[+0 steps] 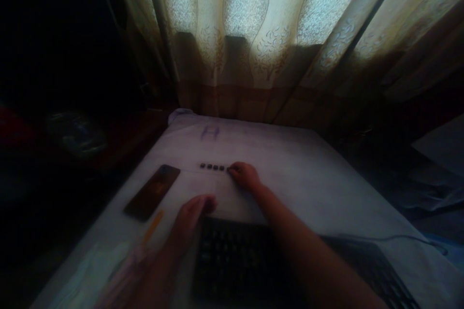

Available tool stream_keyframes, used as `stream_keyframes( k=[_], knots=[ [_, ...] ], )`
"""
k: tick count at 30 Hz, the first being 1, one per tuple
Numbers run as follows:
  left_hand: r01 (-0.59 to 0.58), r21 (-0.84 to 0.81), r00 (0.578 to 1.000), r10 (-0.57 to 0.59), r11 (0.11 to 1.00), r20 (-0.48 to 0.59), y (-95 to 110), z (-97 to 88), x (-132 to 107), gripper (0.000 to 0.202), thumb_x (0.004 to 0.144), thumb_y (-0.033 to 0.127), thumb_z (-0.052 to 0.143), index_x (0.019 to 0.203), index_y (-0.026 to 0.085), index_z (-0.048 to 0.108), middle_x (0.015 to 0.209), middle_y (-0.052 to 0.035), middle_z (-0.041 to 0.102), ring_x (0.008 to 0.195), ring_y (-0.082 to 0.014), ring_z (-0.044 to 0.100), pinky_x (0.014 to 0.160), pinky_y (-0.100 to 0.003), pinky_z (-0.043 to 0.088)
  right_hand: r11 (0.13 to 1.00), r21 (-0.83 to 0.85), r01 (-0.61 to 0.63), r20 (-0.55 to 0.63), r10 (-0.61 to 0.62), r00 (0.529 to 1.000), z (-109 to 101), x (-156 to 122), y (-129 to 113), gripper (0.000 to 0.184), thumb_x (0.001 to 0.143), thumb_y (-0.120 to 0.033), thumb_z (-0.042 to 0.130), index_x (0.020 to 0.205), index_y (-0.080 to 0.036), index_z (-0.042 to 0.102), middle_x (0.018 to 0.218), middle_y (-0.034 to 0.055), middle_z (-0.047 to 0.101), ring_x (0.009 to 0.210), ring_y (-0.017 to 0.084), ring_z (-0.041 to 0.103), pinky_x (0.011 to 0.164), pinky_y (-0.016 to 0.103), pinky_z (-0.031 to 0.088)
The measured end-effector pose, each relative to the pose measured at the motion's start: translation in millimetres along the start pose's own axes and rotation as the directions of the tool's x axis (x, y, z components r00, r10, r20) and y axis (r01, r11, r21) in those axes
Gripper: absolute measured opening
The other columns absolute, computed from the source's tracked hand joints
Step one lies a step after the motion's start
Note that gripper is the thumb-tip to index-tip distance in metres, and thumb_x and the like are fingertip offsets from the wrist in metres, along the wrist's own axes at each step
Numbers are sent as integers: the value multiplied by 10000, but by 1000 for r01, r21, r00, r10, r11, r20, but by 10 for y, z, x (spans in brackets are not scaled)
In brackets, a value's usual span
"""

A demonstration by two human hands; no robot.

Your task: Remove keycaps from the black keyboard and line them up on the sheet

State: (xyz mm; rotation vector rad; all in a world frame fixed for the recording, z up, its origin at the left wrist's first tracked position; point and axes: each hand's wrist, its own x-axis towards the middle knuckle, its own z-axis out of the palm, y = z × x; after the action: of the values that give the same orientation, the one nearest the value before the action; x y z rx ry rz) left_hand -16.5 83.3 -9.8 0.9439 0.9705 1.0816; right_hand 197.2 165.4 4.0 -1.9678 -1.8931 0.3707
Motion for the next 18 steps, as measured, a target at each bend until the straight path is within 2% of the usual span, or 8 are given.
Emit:
stream_keyframes(
  k=[6,11,16,18],
  knots=[
    [-6,-8,1000,6,1000,26,-6,-4,2,502,685,610,716,902,158,747,882,-82,764,853,-207,703,845,-335,538,999,-34,15,13,-14,1000,2,26,-5,229,885,-279,578,1038,-200,728,1046,88,734,937,231,658,771,309,458],
    [0,-17,1000,0,1000,6,-1,7,-3,518,641,620,741,872,156,754,849,-83,762,828,-213,701,834,-348,539,998,-57,20,16,-19,1000,21,49,-1,193,887,-276,591,1012,-219,727,1034,71,733,929,213,655,790,304,461],
    [10,-34,1000,-10,999,2,24,27,-7,521,612,624,757,852,162,758,825,-77,762,818,-209,699,810,-334,542,998,-66,22,14,-22,1000,44,67,9,199,901,-304,596,1023,-179,693,1017,67,717,906,196,650,823,363,479],
    [7,-30,1000,-7,1000,7,14,18,2,516,623,620,753,859,161,759,833,-79,763,815,-206,699,810,-332,541,998,-66,22,5,-22,1000,53,68,13,197,897,-300,596,1020,-185,698,1021,69,719,906,200,650,811,351,477]
  ],
)
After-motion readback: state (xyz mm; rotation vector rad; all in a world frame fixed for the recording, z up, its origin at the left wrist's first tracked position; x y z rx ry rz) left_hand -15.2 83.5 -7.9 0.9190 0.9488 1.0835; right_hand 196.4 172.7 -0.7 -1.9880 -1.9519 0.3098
